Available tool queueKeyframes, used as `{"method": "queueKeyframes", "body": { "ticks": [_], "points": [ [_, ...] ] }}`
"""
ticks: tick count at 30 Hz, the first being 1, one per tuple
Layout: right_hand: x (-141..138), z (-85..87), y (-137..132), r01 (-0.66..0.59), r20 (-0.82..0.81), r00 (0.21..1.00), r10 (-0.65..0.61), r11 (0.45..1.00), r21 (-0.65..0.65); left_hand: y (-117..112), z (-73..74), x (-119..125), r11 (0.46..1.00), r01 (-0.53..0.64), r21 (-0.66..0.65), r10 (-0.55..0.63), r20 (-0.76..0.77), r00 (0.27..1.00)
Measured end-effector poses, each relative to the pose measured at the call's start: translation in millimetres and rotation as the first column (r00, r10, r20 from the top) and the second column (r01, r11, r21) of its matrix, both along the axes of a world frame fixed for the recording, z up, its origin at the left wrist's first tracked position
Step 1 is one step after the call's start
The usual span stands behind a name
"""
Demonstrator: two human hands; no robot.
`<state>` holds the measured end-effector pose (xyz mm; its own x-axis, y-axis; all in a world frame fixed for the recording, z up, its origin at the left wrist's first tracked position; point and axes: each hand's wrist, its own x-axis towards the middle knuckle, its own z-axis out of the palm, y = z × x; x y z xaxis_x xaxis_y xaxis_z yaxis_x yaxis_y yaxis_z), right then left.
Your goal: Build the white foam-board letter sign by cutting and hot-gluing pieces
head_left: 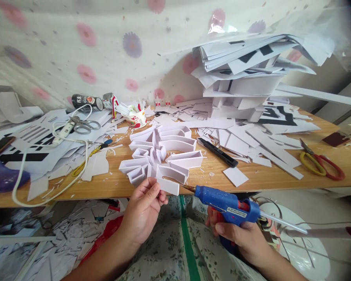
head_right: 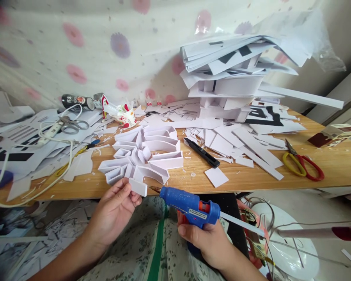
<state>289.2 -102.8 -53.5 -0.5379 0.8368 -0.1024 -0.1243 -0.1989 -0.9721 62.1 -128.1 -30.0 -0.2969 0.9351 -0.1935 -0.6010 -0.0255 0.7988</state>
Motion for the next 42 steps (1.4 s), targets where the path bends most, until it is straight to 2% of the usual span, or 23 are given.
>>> {"method": "queueKeyframes", "body": {
  "ticks": [11,15,24,31,35,38,40,42],
  "points": [
    [-2.0,-2.2,1.5,0.004,0.011,1.000,-0.004,0.999,-0.033,-0.7,-1.1,0.2,1.000,-0.007,-0.023,0.007,0.006,1.000],
    [-0.9,-5.6,1.2,0.003,0.024,1.000,-0.003,1.000,-0.004,-0.1,-1.3,0.5,1.000,-0.005,-0.010,0.005,-0.003,1.000],
    [4.0,-13.4,-5.4,0.027,0.110,0.994,-0.027,1.000,0.002,-0.9,1.8,-2.1,1.000,0.004,-0.003,-0.004,-0.011,1.000],
    [6.5,-11.2,0.9,0.013,0.049,0.999,-0.019,0.994,0.111,0.3,4.0,-0.4,0.998,0.052,-0.018,-0.052,0.012,0.999],
    [3.0,-5.7,1.7,-0.037,0.131,0.991,0.010,0.978,0.206,-2.5,7.3,5.2,0.991,0.102,-0.081,-0.092,0.116,0.989],
    [-0.8,-7.9,-0.7,-0.020,0.160,0.986,-0.034,0.946,0.323,-2.1,8.2,11.2,0.990,0.068,-0.123,-0.038,0.233,0.972],
    [-3.1,-9.7,-1.4,0.008,0.203,0.974,-0.102,0.908,0.419,-0.3,7.5,14.8,0.985,0.045,-0.166,0.001,0.267,0.964],
    [-5.4,-8.0,-0.2,-0.020,0.261,0.956,-0.133,0.860,0.509,1.8,6.4,17.4,0.978,0.032,-0.205,0.025,0.270,0.963]
  ]
}}
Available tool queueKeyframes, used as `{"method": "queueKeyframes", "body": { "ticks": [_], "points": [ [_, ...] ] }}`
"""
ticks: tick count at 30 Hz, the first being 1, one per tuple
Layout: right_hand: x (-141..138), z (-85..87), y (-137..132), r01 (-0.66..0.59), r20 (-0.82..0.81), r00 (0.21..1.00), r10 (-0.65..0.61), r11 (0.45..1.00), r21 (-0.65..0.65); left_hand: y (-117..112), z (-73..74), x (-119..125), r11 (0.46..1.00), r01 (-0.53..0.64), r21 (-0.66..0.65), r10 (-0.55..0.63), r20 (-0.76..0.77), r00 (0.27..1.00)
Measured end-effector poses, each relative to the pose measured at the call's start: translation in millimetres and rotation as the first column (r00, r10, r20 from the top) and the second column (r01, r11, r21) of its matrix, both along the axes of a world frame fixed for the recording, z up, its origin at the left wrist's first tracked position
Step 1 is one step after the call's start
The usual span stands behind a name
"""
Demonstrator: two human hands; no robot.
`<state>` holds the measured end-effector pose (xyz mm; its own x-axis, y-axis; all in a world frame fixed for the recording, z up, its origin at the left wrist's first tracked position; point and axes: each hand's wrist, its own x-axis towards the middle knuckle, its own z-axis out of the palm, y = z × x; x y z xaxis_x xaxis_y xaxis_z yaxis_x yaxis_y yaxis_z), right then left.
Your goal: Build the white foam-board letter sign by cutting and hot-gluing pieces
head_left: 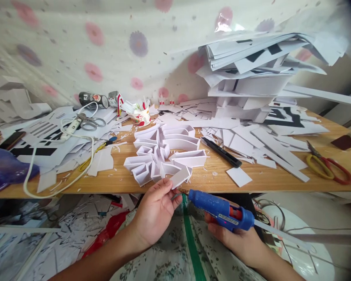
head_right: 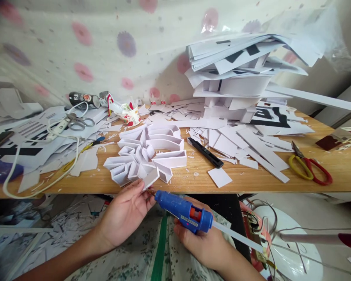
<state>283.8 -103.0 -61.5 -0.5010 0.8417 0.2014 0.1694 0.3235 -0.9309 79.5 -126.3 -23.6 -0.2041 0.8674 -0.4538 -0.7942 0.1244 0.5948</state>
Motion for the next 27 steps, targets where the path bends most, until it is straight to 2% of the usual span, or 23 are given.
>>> {"method": "queueKeyframes", "body": {
  "ticks": [3,7,14,21,27],
  "points": [
    [-4.0,10.2,4.2,-0.063,0.079,0.995,0.056,0.993,0.102,2.0,-1.2,2.1,1.000,-0.012,-0.009,0.012,0.009,1.000],
    [-9.0,22.2,8.1,-0.107,0.099,0.990,0.096,0.989,0.106,1.5,-0.5,3.3,1.000,-0.020,0.010,0.020,0.025,0.999],
    [-9.1,16.5,5.3,-0.077,0.095,0.993,0.072,0.995,0.056,-1.0,-1.1,3.1,1.000,-0.015,0.015,0.015,0.025,1.000],
    [-9.7,25.1,5.6,-0.028,0.099,0.995,0.018,0.994,0.106,-2.3,-4.2,1.3,1.000,-0.008,0.030,0.008,0.023,1.000],
    [-6.1,19.8,4.7,0.038,0.079,0.996,-0.049,0.989,0.142,-3.1,-3.4,1.5,0.999,-0.001,0.051,0.000,0.007,1.000]
  ]
}}
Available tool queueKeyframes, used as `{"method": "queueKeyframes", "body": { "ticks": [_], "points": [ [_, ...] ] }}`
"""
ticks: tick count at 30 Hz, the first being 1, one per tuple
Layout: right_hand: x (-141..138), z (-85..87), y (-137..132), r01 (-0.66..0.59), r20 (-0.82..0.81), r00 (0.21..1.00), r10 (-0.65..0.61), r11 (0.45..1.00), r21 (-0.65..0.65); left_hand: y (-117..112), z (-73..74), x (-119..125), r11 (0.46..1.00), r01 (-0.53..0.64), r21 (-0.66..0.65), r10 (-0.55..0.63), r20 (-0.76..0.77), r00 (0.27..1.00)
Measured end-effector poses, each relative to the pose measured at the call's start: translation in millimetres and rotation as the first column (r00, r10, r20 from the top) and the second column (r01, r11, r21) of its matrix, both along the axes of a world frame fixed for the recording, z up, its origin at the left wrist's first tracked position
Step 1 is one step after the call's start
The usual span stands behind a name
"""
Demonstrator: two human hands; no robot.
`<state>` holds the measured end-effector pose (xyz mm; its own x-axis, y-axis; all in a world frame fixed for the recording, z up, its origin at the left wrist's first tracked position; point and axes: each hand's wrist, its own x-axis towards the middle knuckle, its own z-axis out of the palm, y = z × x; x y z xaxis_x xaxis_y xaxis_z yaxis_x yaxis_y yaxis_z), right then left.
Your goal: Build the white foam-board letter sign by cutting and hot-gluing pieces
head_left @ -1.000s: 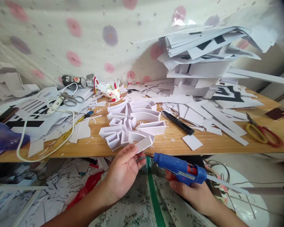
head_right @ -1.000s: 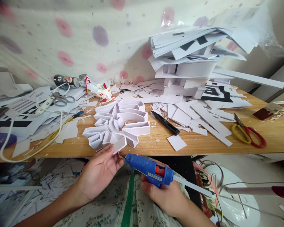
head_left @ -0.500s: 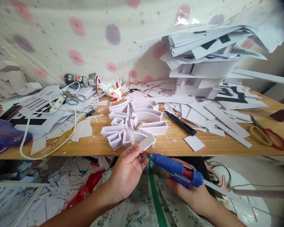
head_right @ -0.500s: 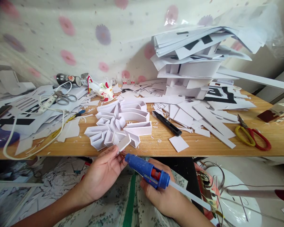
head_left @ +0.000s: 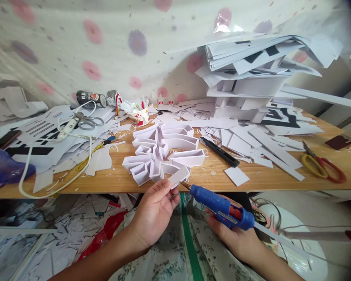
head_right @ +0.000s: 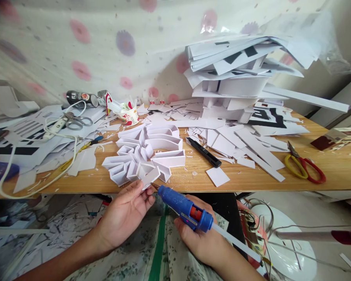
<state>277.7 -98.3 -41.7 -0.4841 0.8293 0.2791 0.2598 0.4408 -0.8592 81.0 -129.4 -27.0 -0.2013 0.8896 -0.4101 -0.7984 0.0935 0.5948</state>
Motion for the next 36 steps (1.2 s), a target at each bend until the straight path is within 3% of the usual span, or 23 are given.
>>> {"method": "queueKeyframes", "body": {
  "ticks": [10,15,25,31,36],
  "points": [
    [12.5,-22.5,-3.9,0.173,-0.039,0.984,-0.173,0.985,-0.009,-0.2,5.0,1.6,0.998,-0.032,-0.054,0.030,-0.027,0.999],
    [12.7,-15.1,-1.8,0.158,-0.055,0.986,-0.159,0.987,-0.025,-0.8,6.0,1.4,0.999,-0.028,-0.041,0.025,-0.059,0.998],
    [13.1,-0.1,-8.3,0.091,-0.210,0.964,-0.165,0.941,-0.325,-3.5,0.5,-2.8,0.999,0.046,0.000,-0.046,-0.081,0.996],
    [13.9,2.2,-8.1,0.076,-0.169,0.975,-0.142,0.936,-0.344,-4.6,-1.3,-2.4,0.998,0.065,0.008,-0.063,-0.112,0.992],
    [15.6,-0.9,-4.9,0.059,-0.177,0.978,-0.111,0.959,-0.277,-5.1,-3.1,-3.4,0.994,0.103,0.034,-0.096,-0.147,0.984]
  ]
}}
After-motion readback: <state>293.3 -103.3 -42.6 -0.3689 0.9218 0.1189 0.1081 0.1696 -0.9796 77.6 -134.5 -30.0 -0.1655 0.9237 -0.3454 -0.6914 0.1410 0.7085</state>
